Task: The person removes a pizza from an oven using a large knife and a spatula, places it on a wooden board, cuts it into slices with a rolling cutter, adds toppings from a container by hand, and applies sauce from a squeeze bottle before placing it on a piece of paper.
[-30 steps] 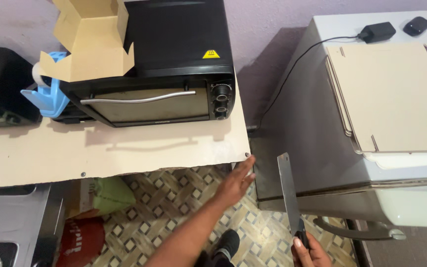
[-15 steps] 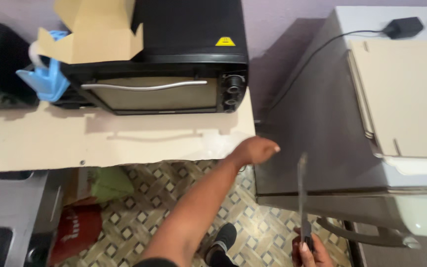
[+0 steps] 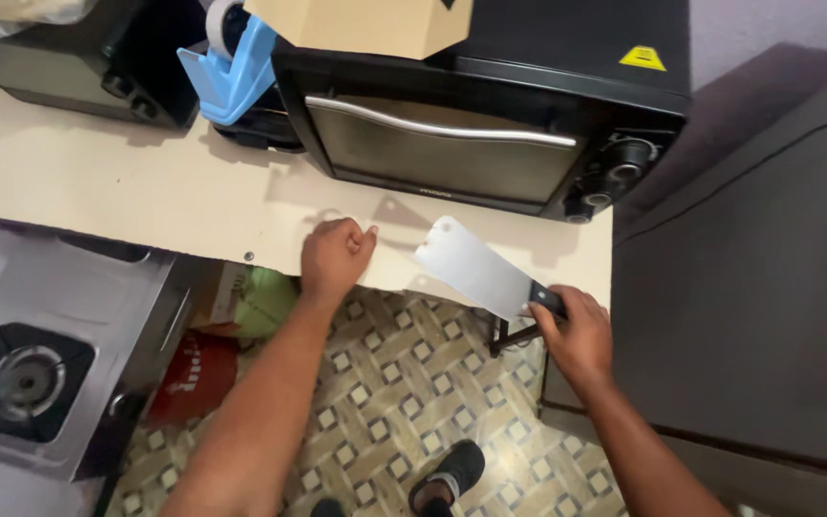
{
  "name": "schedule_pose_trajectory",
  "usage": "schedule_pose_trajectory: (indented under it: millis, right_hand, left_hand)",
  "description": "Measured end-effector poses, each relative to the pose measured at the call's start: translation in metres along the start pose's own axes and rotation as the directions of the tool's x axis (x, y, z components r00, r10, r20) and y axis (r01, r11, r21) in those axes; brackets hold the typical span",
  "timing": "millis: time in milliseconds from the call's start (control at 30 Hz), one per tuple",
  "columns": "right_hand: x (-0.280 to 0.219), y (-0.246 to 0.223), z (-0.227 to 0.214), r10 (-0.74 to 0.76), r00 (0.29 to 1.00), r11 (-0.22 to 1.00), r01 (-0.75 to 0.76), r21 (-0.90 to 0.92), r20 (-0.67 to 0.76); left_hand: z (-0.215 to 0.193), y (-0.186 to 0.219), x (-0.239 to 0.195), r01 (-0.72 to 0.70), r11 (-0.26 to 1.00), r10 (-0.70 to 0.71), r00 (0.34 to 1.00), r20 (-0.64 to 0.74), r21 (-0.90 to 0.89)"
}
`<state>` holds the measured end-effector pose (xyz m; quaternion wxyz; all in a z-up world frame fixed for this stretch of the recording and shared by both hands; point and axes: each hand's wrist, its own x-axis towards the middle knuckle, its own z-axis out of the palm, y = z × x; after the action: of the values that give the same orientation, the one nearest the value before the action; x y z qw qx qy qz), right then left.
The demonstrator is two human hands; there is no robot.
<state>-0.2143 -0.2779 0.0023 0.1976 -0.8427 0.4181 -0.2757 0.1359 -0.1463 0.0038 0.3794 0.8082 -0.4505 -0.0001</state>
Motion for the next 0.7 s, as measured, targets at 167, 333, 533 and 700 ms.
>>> schedule_pose_trajectory:
  millis: [167, 333, 533, 700]
  right_hand:
    - [0.034, -0.007, 0.052, 0.036, 0.999, 0.984, -0.030, -0.176, 0.029]
    - [0.039, -0.018, 0.072, 0.141, 0.982, 0.949, -0.171, -0.265, -0.128]
    - [0.039, -0.034, 0.075, 0.196, 0.966, 0.906, -0.245, -0.345, -0.170]
    - [0.037, -0.040, 0.074, 0.191, 0.957, 0.893, -0.262, -0.366, -0.218]
  left_hand:
    - [0.005, -0.032, 0.020, 0.006, 0.996, -0.006, 1.000, 0.003, 0.091]
    - [0.009, -0.040, 0.017, -0.155, 0.980, 0.165, 0.984, -0.073, 0.127]
    - [0.007, -0.039, 0.013, -0.131, 0.975, 0.140, 0.989, -0.039, 0.177]
    - [0.007, -0.036, 0.013, -0.155, 0.974, 0.164, 0.986, -0.043, 0.167]
